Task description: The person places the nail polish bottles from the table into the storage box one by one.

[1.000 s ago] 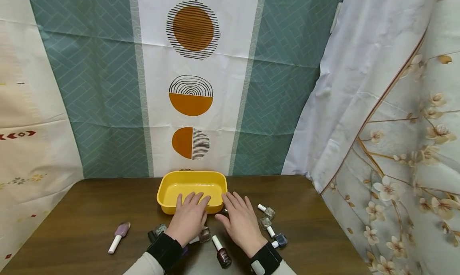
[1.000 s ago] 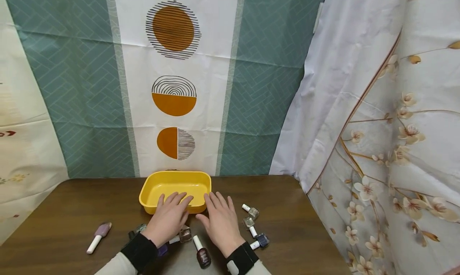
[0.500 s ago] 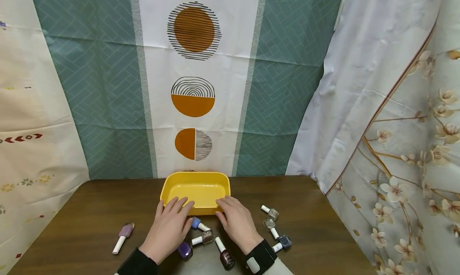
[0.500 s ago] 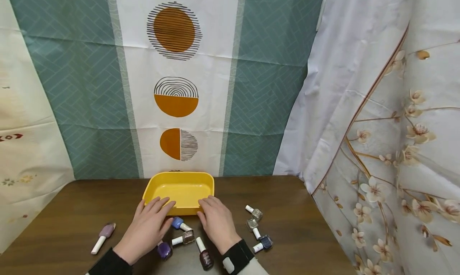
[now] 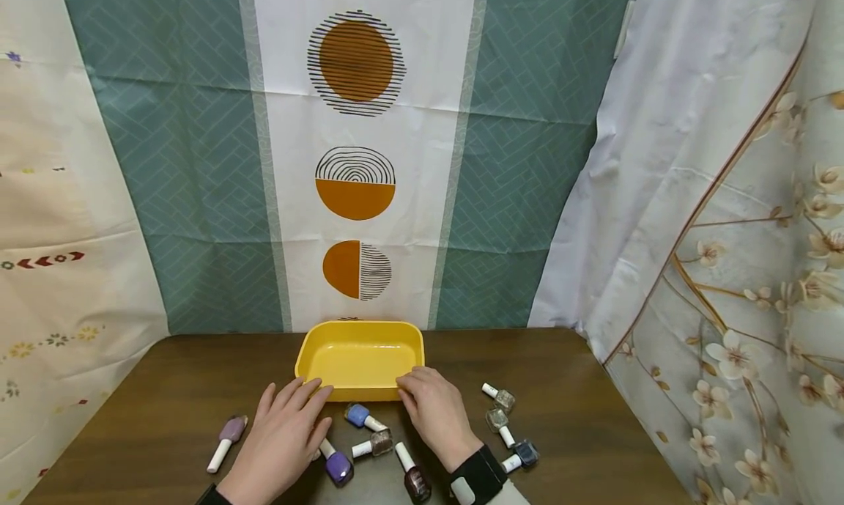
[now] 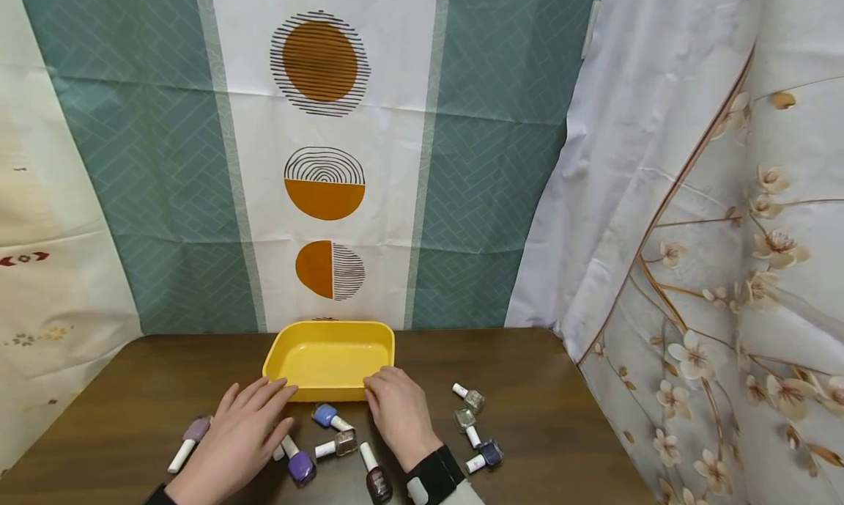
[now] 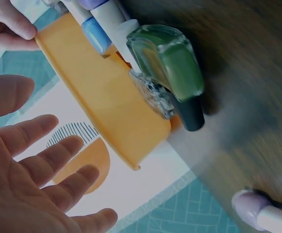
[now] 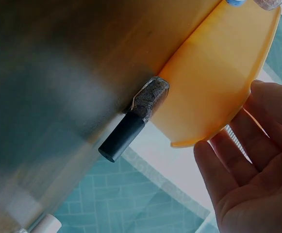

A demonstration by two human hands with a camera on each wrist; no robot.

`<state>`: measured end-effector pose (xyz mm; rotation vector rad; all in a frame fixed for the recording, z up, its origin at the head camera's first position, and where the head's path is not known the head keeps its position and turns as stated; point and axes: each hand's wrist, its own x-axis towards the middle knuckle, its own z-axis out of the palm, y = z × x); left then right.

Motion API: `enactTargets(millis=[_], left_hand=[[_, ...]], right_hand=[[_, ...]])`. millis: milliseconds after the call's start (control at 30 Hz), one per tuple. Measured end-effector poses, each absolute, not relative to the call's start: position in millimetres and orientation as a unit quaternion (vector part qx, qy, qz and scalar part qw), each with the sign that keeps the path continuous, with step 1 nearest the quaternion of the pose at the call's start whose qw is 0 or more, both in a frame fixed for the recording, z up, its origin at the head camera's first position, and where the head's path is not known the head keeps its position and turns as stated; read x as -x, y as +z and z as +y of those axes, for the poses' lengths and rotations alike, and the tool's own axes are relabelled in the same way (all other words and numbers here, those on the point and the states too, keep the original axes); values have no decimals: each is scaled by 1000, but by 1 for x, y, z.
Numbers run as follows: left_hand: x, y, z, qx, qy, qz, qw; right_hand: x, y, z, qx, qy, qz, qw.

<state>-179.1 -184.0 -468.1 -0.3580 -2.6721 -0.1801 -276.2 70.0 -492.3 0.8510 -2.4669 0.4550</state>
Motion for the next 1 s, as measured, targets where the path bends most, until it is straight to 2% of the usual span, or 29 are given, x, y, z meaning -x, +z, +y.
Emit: enactTargets(millis=[233,500,733,1000], left_hand=[[172,-470,-192,112,-64,-970,206],[171,-468,-197,95,-62,-975,190],[169,-466,-201,91,-69,-975,190],[168,-466,-211,71,-67,-981,165]], right_hand=[[275,-493,69,-304,155,-908,243],[277,-493,68,-306,150,-901,269],[279,-494,67,-302,149,-904,264],[279,-495,67,-297,149,-905,266]])
